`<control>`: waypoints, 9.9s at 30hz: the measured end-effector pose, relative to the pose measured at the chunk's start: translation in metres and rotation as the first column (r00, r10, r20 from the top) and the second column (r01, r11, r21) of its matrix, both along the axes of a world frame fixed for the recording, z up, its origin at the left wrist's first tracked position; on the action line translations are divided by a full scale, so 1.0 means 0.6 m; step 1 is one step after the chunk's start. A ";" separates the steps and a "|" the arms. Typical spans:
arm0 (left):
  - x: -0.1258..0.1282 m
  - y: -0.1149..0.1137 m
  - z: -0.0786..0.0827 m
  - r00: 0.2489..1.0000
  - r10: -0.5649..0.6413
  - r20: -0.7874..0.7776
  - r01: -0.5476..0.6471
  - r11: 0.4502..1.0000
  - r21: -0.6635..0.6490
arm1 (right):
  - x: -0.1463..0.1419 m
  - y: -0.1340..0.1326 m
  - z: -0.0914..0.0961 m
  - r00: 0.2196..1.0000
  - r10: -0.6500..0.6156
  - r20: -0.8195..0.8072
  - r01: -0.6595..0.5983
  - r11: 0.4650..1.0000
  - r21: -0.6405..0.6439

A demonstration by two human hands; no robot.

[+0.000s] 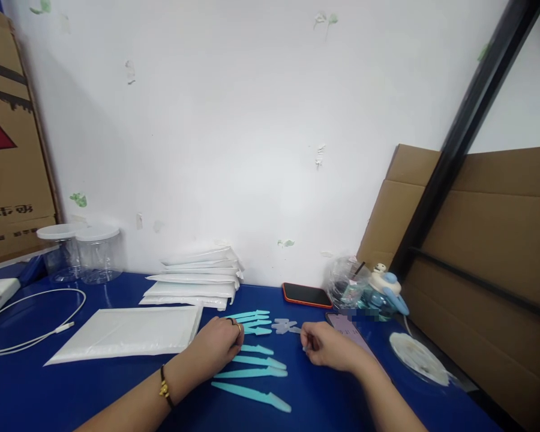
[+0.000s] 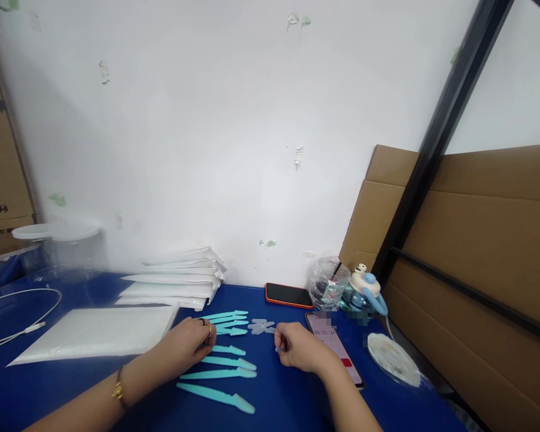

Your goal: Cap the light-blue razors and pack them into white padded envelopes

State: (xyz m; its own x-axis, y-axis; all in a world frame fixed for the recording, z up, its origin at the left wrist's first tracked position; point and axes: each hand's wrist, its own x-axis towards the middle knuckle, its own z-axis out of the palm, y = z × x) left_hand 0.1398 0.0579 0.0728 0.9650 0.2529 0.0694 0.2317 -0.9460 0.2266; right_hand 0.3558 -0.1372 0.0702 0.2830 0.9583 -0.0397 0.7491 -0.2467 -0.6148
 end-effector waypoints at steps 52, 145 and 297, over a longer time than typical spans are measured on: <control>0.009 0.038 -0.038 0.984 0.018 0.177 -0.020 1.000 0.014 | 0.006 0.035 -0.029 0.931 -0.195 0.310 0.149 0.975 0.164; 0.015 0.032 -0.025 0.986 0.105 0.132 -0.114 0.992 0.061 | 0.019 0.040 -0.030 0.962 -0.219 0.161 0.154 0.928 0.339; 0.025 0.027 -0.038 0.962 0.112 0.250 -0.081 0.988 -0.134 | -0.029 0.083 -0.049 0.959 -0.208 0.194 0.137 0.935 0.328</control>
State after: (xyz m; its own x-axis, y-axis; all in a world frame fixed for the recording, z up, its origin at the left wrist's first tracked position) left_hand 0.1547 0.0741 0.0501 0.8893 0.3657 0.2744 0.2394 -0.8838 0.4020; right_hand 0.3384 -0.0874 0.0405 0.4125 0.8483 0.3320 0.8376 -0.2099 -0.5043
